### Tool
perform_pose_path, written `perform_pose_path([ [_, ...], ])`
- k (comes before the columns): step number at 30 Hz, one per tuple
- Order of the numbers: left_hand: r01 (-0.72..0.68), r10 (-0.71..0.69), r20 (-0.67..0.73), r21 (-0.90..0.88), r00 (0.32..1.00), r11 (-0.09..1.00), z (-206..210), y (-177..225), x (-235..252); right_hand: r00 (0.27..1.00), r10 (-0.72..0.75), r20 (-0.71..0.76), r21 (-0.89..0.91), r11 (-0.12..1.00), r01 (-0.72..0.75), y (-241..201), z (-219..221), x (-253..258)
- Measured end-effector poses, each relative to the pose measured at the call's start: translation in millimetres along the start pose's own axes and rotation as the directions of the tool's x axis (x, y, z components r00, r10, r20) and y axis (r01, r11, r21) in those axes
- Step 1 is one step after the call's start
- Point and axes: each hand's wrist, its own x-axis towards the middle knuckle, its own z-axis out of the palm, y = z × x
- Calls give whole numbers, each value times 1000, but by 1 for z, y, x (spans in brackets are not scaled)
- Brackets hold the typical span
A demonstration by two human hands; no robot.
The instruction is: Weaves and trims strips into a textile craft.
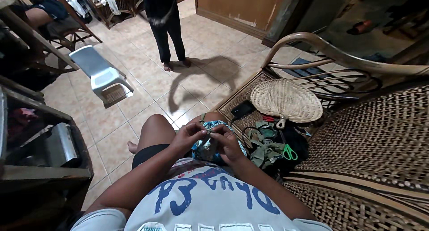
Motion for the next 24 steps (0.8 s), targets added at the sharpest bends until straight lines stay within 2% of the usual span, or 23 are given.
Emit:
perform_pose_path([
  [7, -78, 79, -7, 73, 997, 994, -3, -4, 2, 1000, 20, 16, 31, 999, -21, 2, -3, 0],
  [13, -173, 180, 13, 354, 984, 919, -1, -6, -1, 999, 42, -4, 42, 998, -42, 6, -2, 1],
  [17, -245, 276, -8, 435, 961, 866, 0, -6, -4, 997, -59, -39, -30, 998, 58, 6, -1, 1],
  [24, -400, 495, -26, 552, 869, 732, 2, -12, -4, 964, -266, -8, -204, 944, 258, 7, 0, -2],
])
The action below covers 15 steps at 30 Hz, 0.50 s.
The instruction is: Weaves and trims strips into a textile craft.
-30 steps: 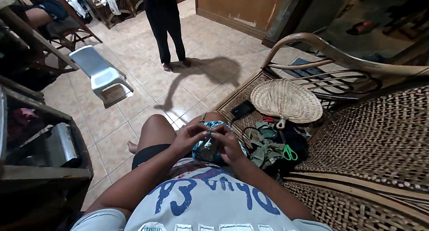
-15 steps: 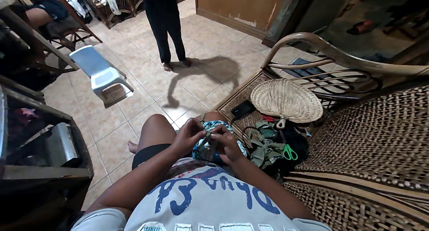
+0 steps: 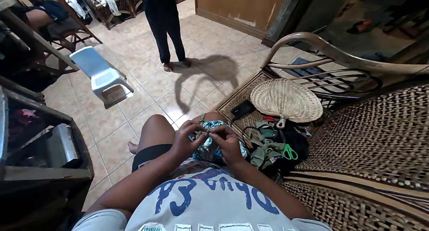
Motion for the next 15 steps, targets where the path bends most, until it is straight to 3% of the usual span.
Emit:
perform_pose_path([
  [5, -128, 129, 1, 135, 992, 983, -1, -1, 0, 994, -91, 61, -84, 992, 96, 3, -2, 1],
  [9, -113, 111, 29, 127, 993, 985, -2, -2, 0, 977, -196, 83, -210, 955, 210, 9, -5, 3],
  [15, -59, 51, 58, 140, 997, 988, -4, -2, 0, 998, -55, 26, -332, 941, 61, 3, -7, 6],
])
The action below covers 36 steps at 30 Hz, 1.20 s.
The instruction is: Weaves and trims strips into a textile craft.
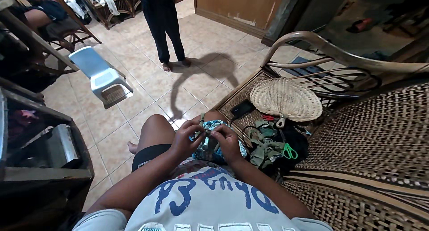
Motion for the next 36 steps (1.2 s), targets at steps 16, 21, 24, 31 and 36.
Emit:
perform_pose_path([
  [16, 323, -299, 150, -179, 942, 929, -6, 11, 6, 998, 50, 45, -32, 998, -48, -7, 2, 0],
  [21, 306, -279, 150, -202, 948, 930, -3, 9, 6, 999, 13, 46, -23, 1000, -12, -6, 1, -1],
  [24, 283, -259, 148, -168, 954, 944, -4, 8, 5, 998, -10, 57, -5, 1000, 11, -5, 2, -1],
  [31, 385, -352, 168, -247, 921, 889, -7, 10, 6, 998, 25, 64, -92, 996, -19, -2, 0, 0],
  [36, 575, -561, 213, -539, 800, 616, -14, 12, 13, 997, 31, 66, -106, 994, -24, 1, -1, 0],
])
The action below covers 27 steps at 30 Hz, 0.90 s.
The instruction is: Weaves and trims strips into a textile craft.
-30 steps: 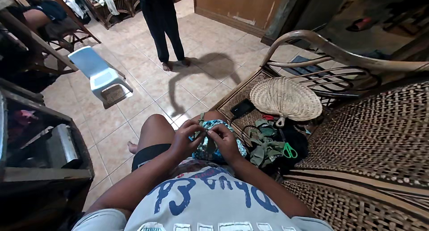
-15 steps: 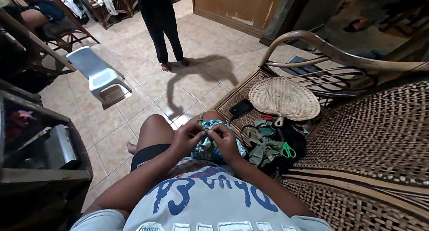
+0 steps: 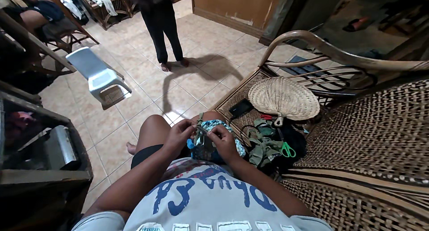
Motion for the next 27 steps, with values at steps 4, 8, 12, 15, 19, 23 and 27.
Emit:
perform_pose_path([
  [4, 29, -24, 101, -47, 995, 998, -5, 2, 0, 1000, -9, 22, 56, 998, 8, -5, -1, 1],
  [8, 33, -24, 188, -43, 982, 999, -8, -1, 3, 995, -62, 78, 37, 998, 60, -6, -7, 9],
  [12, 8, -5, 193, -13, 981, 1000, -6, 1, 2, 967, -167, 193, -23, 984, 174, -8, -7, 12],
  [15, 8, -7, 139, -9, 990, 1000, -1, 4, 0, 963, -233, 138, -52, 969, 242, -4, 0, 10],
  [19, -48, 48, 77, 5, 996, 999, 0, -2, 1, 963, -249, 107, -73, 964, 257, -1, 3, 7],
  [23, -111, 106, 87, 63, 991, 992, -3, -3, 2, 961, -233, 146, -78, 966, 246, -1, 1, 5],
  [27, -109, 102, 118, 54, 988, 993, -3, 0, 3, 987, 42, 157, 151, 986, -66, -14, -1, 6],
])
